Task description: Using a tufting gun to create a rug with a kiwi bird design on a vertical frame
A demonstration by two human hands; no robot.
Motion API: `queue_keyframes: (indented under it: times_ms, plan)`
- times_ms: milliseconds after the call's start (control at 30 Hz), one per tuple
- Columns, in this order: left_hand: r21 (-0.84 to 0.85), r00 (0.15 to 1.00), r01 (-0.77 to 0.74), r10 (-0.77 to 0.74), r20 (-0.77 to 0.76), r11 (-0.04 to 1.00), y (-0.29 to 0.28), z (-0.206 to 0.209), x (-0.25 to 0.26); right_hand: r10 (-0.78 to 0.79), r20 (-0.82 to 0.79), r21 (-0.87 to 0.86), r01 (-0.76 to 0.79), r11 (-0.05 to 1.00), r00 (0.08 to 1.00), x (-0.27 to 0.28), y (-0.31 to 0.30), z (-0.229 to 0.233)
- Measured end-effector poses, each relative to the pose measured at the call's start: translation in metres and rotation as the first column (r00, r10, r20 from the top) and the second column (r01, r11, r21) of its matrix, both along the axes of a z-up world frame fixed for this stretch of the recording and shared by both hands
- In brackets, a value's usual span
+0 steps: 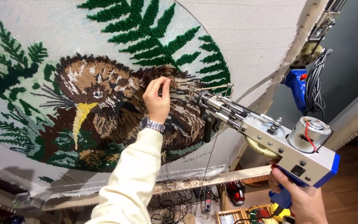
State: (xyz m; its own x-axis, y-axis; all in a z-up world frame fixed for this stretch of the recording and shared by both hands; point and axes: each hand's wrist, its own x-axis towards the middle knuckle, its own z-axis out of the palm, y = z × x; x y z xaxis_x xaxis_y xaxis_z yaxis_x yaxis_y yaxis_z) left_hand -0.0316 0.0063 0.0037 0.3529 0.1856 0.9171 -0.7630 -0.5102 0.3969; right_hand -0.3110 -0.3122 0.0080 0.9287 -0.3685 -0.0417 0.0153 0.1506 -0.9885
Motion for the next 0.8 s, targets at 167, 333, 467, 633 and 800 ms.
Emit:
queue_keyframes:
  times_ms: [167,333,467,633,800]
  plan:
    - [-0.19,0.991,0.068,-0.087,-0.098,0.979,-0.008,0.004,-0.019,-0.026,0.006,0.042,0.025,0.999,1.0,-0.002,-0.009,-0.007]
    - [-0.309,0.969,0.206,-0.238,-0.07,0.929,0.007,0.003,-0.011,-0.051,0.061,0.057,0.048,0.997,0.997,-0.005,-0.014,-0.02]
    - [-0.286,0.943,0.244,-0.296,-0.154,0.927,0.026,-0.001,-0.016,-0.041,0.138,0.033,0.037,0.999,0.99,-0.005,-0.011,-0.02]
    - [-0.018,0.97,0.154,-0.155,-0.186,0.988,0.018,0.009,-0.025,0.008,0.132,0.017,-0.01,1.0,0.991,-0.001,0.0,-0.015]
    - [0.085,0.991,0.031,-0.019,-0.13,0.996,0.009,0.004,-0.002,0.03,0.143,0.053,-0.038,0.998,0.989,-0.004,0.007,-0.021]
